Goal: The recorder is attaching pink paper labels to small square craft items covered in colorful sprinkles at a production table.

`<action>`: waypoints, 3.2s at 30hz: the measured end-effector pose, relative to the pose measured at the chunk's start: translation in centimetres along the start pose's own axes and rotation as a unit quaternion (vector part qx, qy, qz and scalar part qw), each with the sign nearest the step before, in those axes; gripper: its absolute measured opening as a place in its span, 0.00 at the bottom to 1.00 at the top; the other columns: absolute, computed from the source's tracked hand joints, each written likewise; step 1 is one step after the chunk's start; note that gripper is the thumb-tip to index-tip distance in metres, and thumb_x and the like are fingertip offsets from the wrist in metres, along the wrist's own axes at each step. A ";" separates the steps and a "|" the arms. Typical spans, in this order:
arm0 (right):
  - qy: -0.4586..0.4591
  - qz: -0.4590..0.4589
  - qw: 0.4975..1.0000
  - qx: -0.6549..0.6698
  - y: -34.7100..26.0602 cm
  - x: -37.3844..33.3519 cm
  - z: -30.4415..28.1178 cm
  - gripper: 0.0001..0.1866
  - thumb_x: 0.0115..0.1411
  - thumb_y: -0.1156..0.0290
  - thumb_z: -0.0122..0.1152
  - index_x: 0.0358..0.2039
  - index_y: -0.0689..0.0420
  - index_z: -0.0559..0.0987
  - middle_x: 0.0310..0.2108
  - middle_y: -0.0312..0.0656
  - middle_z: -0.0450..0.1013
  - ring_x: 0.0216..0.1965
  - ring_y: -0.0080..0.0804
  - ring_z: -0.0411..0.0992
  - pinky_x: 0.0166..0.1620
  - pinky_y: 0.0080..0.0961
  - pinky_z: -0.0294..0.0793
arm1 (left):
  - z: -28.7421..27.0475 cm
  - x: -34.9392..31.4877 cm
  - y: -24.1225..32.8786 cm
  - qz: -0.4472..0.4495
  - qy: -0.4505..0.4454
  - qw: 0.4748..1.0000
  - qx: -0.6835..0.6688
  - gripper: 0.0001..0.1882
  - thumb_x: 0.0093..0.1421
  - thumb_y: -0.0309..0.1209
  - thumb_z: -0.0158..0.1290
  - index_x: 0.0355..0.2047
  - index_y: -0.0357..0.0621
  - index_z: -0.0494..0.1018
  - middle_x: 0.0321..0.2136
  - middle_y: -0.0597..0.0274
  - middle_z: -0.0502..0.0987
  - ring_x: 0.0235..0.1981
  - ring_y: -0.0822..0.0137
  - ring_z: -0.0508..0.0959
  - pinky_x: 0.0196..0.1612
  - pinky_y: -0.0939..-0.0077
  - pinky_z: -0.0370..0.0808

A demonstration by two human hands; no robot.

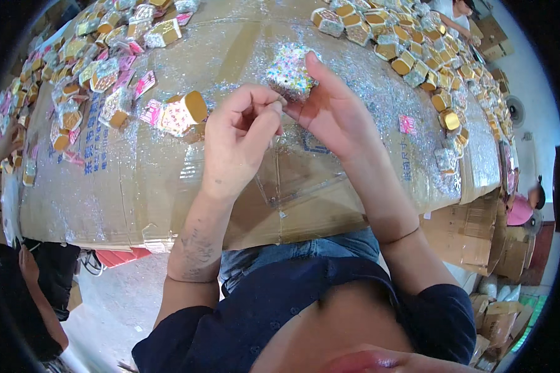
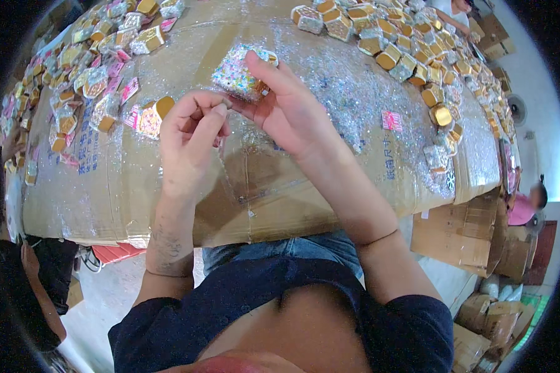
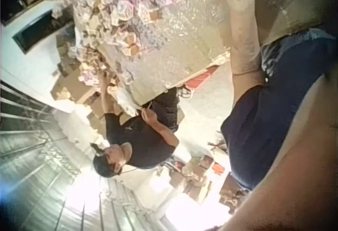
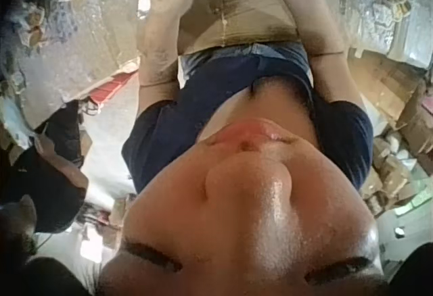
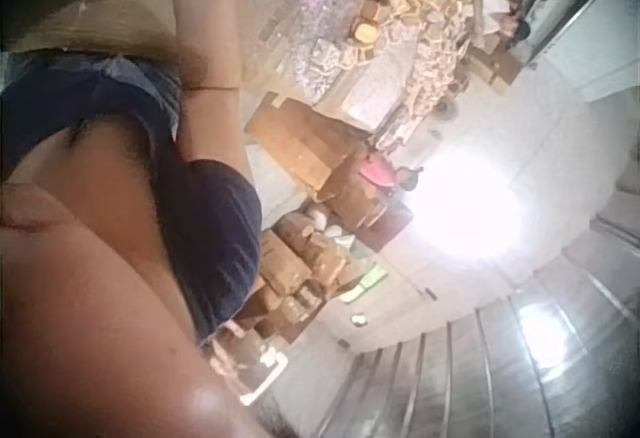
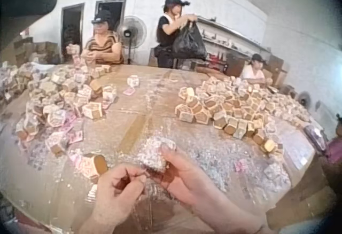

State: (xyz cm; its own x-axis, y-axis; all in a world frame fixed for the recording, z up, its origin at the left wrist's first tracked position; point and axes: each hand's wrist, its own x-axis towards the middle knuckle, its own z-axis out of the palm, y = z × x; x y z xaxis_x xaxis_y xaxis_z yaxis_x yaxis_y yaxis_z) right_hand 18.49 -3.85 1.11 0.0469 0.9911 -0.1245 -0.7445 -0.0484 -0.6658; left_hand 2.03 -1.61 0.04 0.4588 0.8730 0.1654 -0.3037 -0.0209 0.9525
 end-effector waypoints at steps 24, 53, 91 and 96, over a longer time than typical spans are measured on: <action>-0.043 -0.070 0.990 -0.111 0.0 -0.7 1.5 0.20 0.64 0.67 0.57 0.54 0.53 0.65 0.48 0.37 0.71 0.48 0.29 0.72 0.51 0.35 0.73 | -1.6 0.6 0.3 -0.102 -0.086 0.973 -0.186 0.07 0.60 0.29 0.51 0.33 0.37 0.76 0.18 0.72 0.71 0.19 0.84 0.68 0.21 0.89 0.61; -0.045 -0.146 0.976 -0.156 -0.1 -0.6 1.0 0.29 0.59 0.73 0.64 0.58 0.55 0.62 0.50 0.36 0.68 0.52 0.27 0.68 0.54 0.29 0.69 | -1.4 0.9 0.1 -0.176 -0.098 0.943 -0.264 0.09 0.57 0.28 0.52 0.34 0.33 0.72 0.16 0.72 0.65 0.19 0.81 0.64 0.22 0.86 0.60; -0.075 -0.283 0.910 -0.293 -0.4 -0.5 1.3 0.46 0.47 0.75 0.72 0.63 0.54 0.54 0.54 0.39 0.61 0.55 0.30 0.63 0.57 0.30 0.65 | -2.4 1.5 -1.4 -0.197 -0.130 0.913 -0.333 0.08 0.60 0.26 0.51 0.38 0.33 0.73 0.17 0.71 0.69 0.19 0.80 0.71 0.29 0.81 0.76; -0.080 -0.234 0.928 -0.280 -0.7 -0.2 1.2 0.46 0.47 0.73 0.72 0.63 0.55 0.56 0.54 0.39 0.63 0.55 0.30 0.64 0.58 0.31 0.65 | -2.6 1.2 -1.9 -0.183 -0.109 0.921 -0.326 0.09 0.60 0.27 0.52 0.38 0.34 0.73 0.19 0.72 0.70 0.20 0.80 0.70 0.28 0.82 0.74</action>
State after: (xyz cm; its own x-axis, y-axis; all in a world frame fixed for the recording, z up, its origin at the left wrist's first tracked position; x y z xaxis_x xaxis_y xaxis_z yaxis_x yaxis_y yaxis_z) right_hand 18.15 -3.88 2.48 0.1453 0.9236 0.3548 -0.2033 0.3788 -0.9029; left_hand 1.00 0.69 -2.24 0.7656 0.6430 -0.0219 -0.4989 0.6149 0.6108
